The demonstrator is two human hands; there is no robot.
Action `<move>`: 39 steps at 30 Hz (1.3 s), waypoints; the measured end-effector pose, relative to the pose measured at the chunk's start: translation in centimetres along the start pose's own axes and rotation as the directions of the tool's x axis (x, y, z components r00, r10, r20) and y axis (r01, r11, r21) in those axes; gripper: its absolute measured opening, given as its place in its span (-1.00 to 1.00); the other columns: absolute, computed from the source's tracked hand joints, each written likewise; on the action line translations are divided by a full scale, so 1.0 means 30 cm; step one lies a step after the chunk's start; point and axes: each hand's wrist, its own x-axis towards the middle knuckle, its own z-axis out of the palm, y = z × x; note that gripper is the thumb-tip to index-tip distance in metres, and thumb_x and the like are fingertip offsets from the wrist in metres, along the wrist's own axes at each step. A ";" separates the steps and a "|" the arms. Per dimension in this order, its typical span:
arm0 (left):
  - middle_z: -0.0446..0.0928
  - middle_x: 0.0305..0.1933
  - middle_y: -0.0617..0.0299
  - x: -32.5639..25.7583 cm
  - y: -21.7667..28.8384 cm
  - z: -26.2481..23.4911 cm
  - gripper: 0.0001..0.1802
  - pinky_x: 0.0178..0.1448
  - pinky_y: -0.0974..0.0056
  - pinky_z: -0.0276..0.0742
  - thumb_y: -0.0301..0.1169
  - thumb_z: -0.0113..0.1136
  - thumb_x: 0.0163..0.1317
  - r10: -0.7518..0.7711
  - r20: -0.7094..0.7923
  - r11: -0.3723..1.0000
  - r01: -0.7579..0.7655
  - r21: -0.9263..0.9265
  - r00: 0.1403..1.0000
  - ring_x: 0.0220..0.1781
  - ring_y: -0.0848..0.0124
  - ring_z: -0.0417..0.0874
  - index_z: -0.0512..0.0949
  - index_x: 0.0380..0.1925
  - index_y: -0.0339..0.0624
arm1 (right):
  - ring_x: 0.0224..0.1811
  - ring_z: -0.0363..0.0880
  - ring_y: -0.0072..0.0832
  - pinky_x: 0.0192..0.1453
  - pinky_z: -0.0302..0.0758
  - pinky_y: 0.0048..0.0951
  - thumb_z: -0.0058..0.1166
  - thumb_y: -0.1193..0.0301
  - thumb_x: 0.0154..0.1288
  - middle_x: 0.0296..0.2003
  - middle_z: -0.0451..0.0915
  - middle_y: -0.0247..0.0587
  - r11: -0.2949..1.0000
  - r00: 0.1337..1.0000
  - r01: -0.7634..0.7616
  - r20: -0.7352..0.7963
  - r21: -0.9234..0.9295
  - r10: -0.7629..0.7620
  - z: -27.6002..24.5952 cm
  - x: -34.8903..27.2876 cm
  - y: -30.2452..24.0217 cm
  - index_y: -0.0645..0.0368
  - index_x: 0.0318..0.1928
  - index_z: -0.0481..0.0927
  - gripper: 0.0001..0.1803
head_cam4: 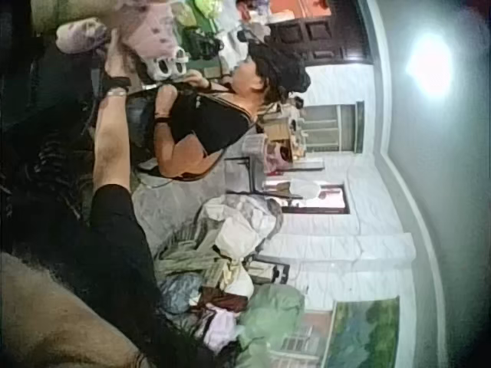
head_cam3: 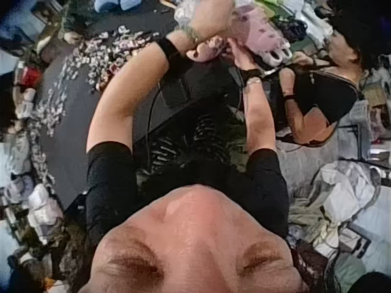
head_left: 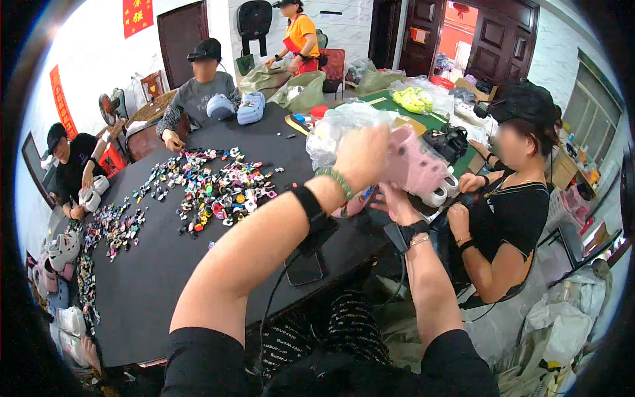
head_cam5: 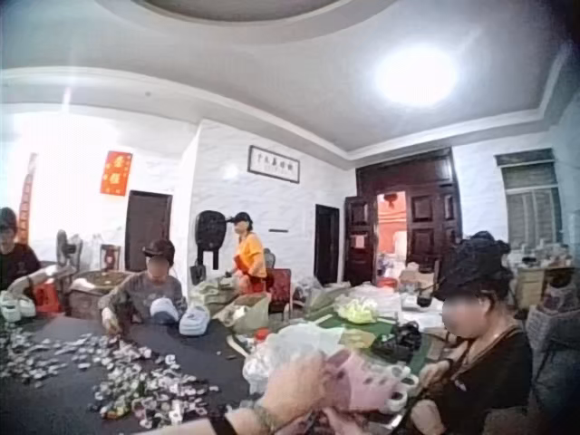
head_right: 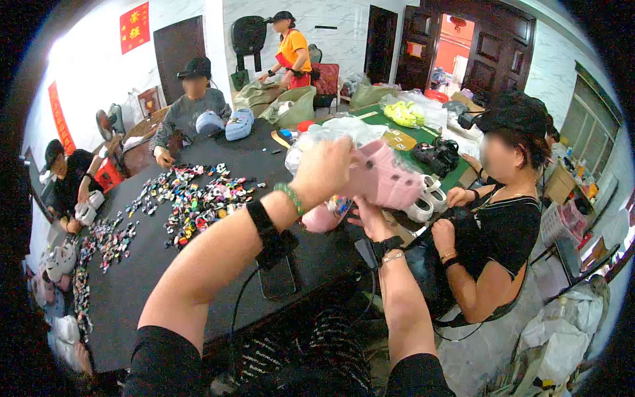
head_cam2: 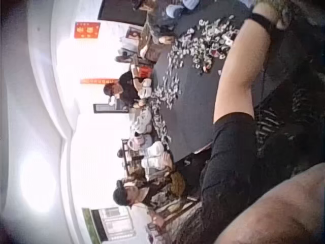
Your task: Decorate shoes with charms.
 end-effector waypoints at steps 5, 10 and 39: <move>0.64 -0.34 -0.06 -0.188 -0.176 0.102 -0.75 -0.22 0.01 0.61 -0.32 0.19 0.10 -0.237 0.102 0.972 0.234 0.033 0.966 -0.27 -0.01 0.69 0.50 -0.29 -0.26 | -0.03 0.53 -0.41 -0.07 0.57 -0.34 0.00 0.40 0.37 -0.02 0.52 -0.23 0.998 0.982 0.011 0.190 -0.057 0.000 -0.058 -0.062 0.070 0.16 0.13 0.40 -0.65; 0.63 -0.36 -0.10 -0.362 -0.140 0.167 -0.80 -0.27 0.02 0.62 -0.35 0.13 0.14 -0.251 0.338 0.966 0.211 0.152 0.907 -0.30 0.03 0.70 0.54 -0.37 -0.28 | -0.04 0.54 -0.39 -0.04 0.56 -0.32 -0.03 0.53 0.26 0.02 0.50 -0.19 0.989 1.000 -0.018 -0.020 0.149 0.021 -0.171 -0.096 0.111 0.22 0.16 0.36 -0.58; 0.61 -0.37 -0.13 -0.640 -0.197 -0.149 -0.67 -0.17 -0.05 0.54 -0.37 0.06 0.27 -0.428 0.277 0.884 0.463 -0.069 0.860 -0.26 -0.09 0.64 0.52 0.05 -0.05 | 0.50 -0.26 0.17 0.51 -0.11 0.02 0.41 -0.11 -0.11 0.41 -0.15 0.36 0.444 0.806 0.509 0.227 -0.737 -0.547 -0.081 -0.117 0.043 0.19 0.43 -0.05 0.25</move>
